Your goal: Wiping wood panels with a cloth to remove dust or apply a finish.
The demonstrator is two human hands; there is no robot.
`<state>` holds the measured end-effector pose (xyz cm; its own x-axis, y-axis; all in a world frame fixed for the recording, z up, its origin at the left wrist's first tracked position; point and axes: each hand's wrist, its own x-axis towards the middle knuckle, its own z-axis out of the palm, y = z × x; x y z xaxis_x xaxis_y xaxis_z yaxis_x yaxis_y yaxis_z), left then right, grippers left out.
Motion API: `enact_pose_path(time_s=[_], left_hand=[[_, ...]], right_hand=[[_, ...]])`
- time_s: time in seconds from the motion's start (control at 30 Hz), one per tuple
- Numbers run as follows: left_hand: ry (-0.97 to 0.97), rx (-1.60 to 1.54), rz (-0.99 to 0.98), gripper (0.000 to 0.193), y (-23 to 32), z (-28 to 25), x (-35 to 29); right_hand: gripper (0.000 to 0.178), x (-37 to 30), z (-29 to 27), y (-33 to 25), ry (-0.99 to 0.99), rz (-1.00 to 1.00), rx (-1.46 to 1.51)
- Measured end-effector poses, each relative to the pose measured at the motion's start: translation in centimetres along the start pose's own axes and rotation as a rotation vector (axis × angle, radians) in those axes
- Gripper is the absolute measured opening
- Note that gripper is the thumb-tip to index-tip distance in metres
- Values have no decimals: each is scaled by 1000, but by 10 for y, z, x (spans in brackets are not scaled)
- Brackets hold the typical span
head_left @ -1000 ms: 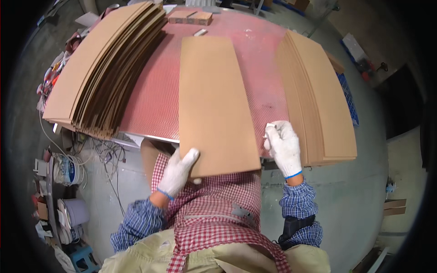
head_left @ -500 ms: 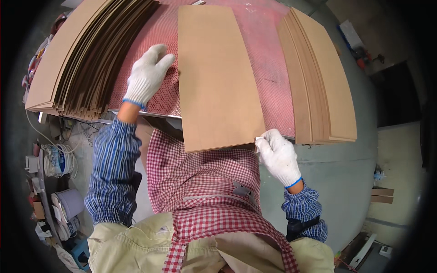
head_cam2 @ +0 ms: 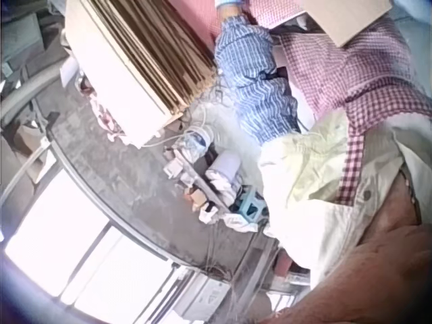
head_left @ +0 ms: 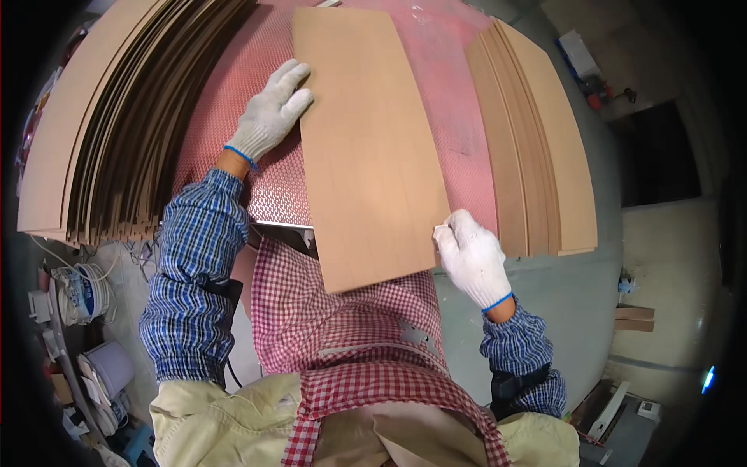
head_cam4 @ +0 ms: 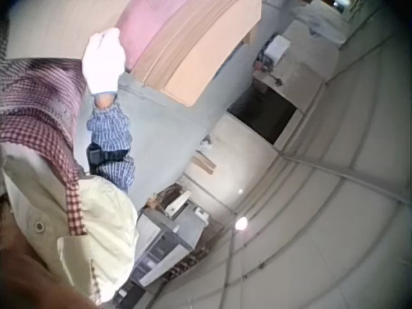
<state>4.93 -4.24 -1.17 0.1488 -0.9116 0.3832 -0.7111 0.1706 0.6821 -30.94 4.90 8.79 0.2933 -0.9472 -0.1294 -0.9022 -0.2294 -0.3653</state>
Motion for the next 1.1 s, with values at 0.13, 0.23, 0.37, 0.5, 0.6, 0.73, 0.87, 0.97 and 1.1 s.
enact_pose_path(time_s=[0.13, 0.23, 0.37, 0.5, 0.6, 0.73, 0.87, 0.97, 1.1], left_hand=[[-62, -80, -40, 52, 13, -11, -5], [-77, -95, -6, 53, 13, -15, -6], [-110, -153, 34, 50, 12, -19, -5], [-104, -159, 65, 47, 17, -23, -3], [-134, -204, 22, 47, 23, -25, 2], [-182, -237, -26, 50, 27, -28, 6], [-163, -201, 15, 48, 26, -27, 4], [-177, -202, 5, 48, 28, -27, 5], [-187, -227, -22, 50, 27, -29, 1]], right_hand=[[26, 54, 0, -7, 47, -50, -84], [29, 107, -1, -14, 88, -122, -184], [31, 186, -6, -27, 45, -136, -235], [34, 267, -11, -38, 79, -195, -284], [35, 321, -15, -50, 86, -190, -293], [37, 377, -20, -64, 43, -125, -269], [38, 416, -19, -72, 51, -141, -347], [38, 440, -23, -75, 55, -154, -342], [36, 442, -19, -80, 41, -176, -355]])
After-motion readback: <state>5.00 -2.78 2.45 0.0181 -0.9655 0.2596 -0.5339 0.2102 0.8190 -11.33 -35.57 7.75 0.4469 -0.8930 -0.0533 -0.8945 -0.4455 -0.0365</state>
